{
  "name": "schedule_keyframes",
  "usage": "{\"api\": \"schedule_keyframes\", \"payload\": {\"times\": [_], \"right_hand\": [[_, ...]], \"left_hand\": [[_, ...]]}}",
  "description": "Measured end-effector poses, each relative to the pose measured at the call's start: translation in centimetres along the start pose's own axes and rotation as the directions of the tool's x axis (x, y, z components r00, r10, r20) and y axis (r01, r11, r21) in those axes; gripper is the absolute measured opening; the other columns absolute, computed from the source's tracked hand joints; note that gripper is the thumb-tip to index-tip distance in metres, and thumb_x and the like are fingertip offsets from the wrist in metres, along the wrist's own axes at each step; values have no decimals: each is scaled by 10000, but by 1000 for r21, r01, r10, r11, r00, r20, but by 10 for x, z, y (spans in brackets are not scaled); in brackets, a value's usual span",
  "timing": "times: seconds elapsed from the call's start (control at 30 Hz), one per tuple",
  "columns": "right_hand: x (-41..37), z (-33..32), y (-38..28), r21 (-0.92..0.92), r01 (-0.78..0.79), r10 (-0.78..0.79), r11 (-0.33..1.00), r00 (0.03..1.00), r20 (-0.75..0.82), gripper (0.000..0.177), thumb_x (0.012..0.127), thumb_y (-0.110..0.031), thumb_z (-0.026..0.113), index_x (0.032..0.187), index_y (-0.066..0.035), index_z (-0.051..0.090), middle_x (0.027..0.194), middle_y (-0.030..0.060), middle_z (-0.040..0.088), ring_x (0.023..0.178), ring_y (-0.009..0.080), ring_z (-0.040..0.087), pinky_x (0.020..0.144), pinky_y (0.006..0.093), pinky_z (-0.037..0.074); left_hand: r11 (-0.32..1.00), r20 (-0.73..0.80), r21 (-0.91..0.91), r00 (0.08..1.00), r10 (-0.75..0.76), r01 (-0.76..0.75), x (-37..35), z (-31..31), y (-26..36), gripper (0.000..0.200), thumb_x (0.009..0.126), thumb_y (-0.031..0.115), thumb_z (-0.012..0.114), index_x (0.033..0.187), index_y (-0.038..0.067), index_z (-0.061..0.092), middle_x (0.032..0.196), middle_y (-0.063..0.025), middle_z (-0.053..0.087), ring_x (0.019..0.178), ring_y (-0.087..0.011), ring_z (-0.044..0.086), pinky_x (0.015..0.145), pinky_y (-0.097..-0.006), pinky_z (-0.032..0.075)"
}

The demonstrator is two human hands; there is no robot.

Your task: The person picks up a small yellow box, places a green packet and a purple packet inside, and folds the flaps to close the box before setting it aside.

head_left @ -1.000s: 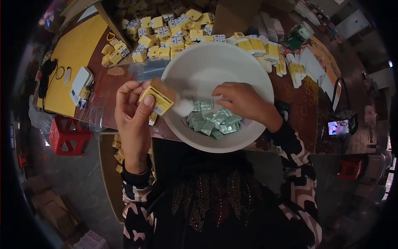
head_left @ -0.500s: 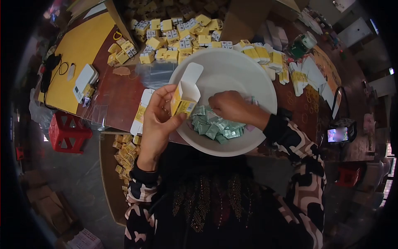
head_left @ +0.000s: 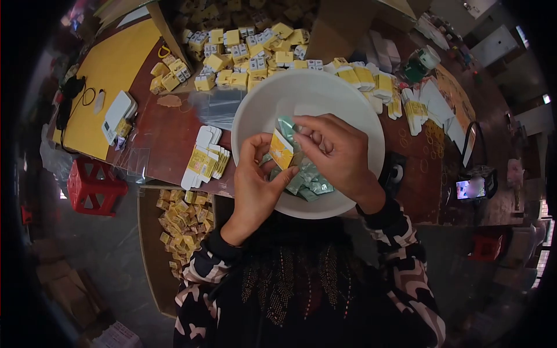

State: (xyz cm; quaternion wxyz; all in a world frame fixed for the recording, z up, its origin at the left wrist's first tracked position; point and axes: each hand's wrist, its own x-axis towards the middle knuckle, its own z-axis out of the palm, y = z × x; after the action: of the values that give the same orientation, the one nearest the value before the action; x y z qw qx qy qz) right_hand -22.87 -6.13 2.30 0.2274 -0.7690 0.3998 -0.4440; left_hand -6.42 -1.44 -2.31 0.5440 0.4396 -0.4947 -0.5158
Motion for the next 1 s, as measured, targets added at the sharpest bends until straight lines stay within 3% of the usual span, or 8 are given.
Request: {"api": "schedule_keyframes", "payload": {"times": [0.23,0.3,0.4,0.5,0.73,0.83,0.9,1.0], "right_hand": [[5,-28,3,-50,127,-111,991,963,247,296,817,23,727,1106,-37,733,975,53,640,730,97,585,636,257,471],[9,-40,3,95,-77,59,992,983,177,352,859,-160,747,1191,-49,708,1114,101,614,887,138,610,747,277,492],[-1,-26,22,323,-46,-35,945,970,241,592,866,-405,743,1308,-27,633,1250,156,591,1114,215,589,903,321,487],[-18,-11,38,284,51,-128,958,958,257,651,844,-338,764,1388,-46,557,1353,158,576,1255,289,544,1013,373,454],[-34,-8,25,3,-20,19,1000,988,156,862,934,-717,436,1259,61,613,1281,256,609,1144,364,621,993,450,476],[-39,3,10,57,-2,-5,998,993,119,862,953,-711,389,1227,70,631,1262,293,603,1131,407,621,998,493,474],[-51,-2,37,89,-5,-3,996,995,99,839,964,-690,392,1212,72,640,1275,307,589,1130,421,619,1004,512,469],[-42,1,38,133,50,-62,990,994,87,777,980,-642,421,1193,67,657,1279,324,581,1123,438,621,1015,535,460]], "left_hand": [[993,-15,40,993,114,-113,-3,0,5,688,831,-107,705,1430,81,425,1351,-80,484,1280,-208,522,988,-311,541],[992,38,0,992,123,-123,-4,-1,3,687,835,-109,698,1440,87,438,1346,-77,475,1282,-211,519,986,-311,548],[987,106,-135,989,103,-88,-6,-1,8,654,841,-108,689,1428,84,476,1330,-75,461,1276,-213,521,990,-317,556],[986,186,-139,975,121,-96,-6,-1,13,569,859,-84,684,1384,68,525,1328,-83,442,1255,-221,526,966,-333,567],[975,172,-176,970,170,-139,-17,-6,18,410,886,9,698,1271,118,608,1334,-99,428,1169,-213,560,946,-332,555],[976,265,-174,948,176,-133,-16,1,9,298,893,33,699,1175,103,632,1306,-92,456,1120,-223,568,926,-351,535],[834,97,-138,831,548,-534,-13,8,-8,272,895,41,695,1148,97,612,1255,-90,495,1114,-243,562,870,-342,516],[869,86,-262,887,454,-420,-16,3,-3,447,885,12,688,1287,101,511,1263,-84,518,1193,-243,536,841,-318,508]]}}
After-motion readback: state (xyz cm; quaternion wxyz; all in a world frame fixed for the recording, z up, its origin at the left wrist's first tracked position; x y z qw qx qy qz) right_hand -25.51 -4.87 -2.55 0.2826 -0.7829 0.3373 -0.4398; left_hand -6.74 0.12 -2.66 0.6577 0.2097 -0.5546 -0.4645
